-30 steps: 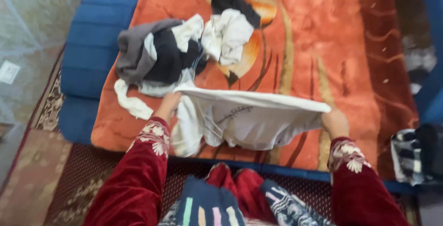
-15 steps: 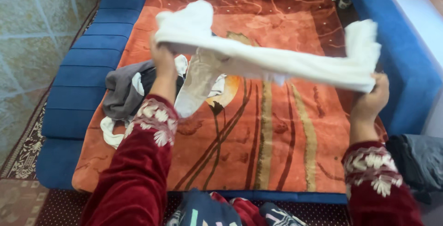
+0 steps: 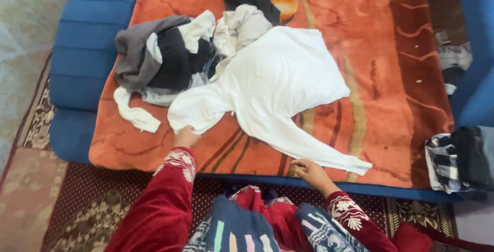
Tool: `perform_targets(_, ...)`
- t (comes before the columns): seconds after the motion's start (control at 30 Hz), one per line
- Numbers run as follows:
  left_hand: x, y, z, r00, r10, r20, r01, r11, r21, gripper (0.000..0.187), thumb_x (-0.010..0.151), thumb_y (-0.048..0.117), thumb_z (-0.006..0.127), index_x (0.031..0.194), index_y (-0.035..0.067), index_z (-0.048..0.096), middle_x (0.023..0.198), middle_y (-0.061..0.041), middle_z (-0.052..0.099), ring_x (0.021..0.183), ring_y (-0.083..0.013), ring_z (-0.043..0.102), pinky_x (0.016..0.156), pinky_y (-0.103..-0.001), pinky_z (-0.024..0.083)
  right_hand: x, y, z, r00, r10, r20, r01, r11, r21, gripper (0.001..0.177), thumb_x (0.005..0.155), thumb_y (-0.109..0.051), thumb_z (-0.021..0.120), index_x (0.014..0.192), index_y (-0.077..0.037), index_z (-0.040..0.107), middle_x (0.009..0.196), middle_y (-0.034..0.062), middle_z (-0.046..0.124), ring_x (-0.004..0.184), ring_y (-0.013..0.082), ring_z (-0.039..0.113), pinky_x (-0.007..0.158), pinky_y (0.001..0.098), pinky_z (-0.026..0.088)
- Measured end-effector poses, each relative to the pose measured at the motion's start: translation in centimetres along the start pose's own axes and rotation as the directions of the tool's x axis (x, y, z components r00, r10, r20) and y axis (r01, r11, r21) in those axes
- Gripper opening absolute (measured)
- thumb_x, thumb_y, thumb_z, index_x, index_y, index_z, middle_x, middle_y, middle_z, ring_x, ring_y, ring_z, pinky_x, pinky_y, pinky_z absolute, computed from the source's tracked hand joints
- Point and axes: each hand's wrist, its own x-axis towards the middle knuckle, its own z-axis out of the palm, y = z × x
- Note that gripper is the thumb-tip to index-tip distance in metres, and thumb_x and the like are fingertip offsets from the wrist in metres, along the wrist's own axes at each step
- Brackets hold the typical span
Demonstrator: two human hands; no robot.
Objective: The person folds a white t-shirt and a white hoodie on a bed, smoothing and aligning each piece before stacking them. The person then picks up a white sweater and begins to fold it.
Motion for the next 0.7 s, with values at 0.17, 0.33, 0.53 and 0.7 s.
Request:
perform_targets(0.17,-3.8,-0.9,4.1,0.978,0.002,0.209,0.018,0.995,-0.094,0.050,0.080,0.035,0.083,0.122,0.010,0.071,0.118,-0.015,0.074,0.105,-0.0290,0.072,0.092,-0.042,0.056,-1.5,3.2,-0.2,0.998,-0.050,-0.049,0.043,0.990,-0.131,0.036,0.087,-0.012,0.071,0.122,-0.004,0.072,0.118,0.0120,0.077,0.107,0.0202,0.073,0.095,0.0328,0.055)
perform_targets(0.33,-3.7,-0.4,4.1,0.968,-0.016,0.249,0.065,0.980,-0.189,0.047,0.082,0.029,0.079,0.123,0.009,0.068,0.110,-0.014,0.076,0.091,-0.0276,0.074,0.081,-0.041,0.059,-2.4,3.5,-2.5,0.969,0.152,-0.197,-0.139,0.987,0.079,0.035,0.088,-0.011,0.065,0.122,-0.003,0.070,0.110,0.0127,0.078,0.091,0.0208,0.075,0.083,0.0336,0.059)
perform_targets(0.53,-2.5,0.8,6.4,0.964,0.122,0.236,-0.070,0.974,-0.216,0.043,0.084,0.026,0.077,0.122,0.008,0.068,0.108,-0.015,0.075,0.089,-0.0311,0.073,0.080,-0.042,0.057,-2.5,3.8,-1.6,0.909,0.186,-0.374,-0.205,0.979,-0.010,0.034,0.089,-0.013,0.065,0.121,-0.004,0.072,0.096,0.0144,0.078,0.083,0.0220,0.075,0.078,0.0332,0.058)
perform_targets(0.7,-3.2,1.5,9.3,0.950,0.173,0.260,-0.069,0.928,-0.367,0.038,0.083,0.022,0.076,0.117,0.005,0.071,0.104,-0.016,0.079,0.090,-0.0243,0.078,0.082,-0.035,0.059,-1.3,4.6,-1.3,0.894,0.219,-0.391,-0.309,0.934,-0.182,0.043,0.092,-0.019,0.067,0.133,-0.008,0.070,0.099,0.0195,0.077,0.089,0.0288,0.073,0.084,0.0379,0.058)
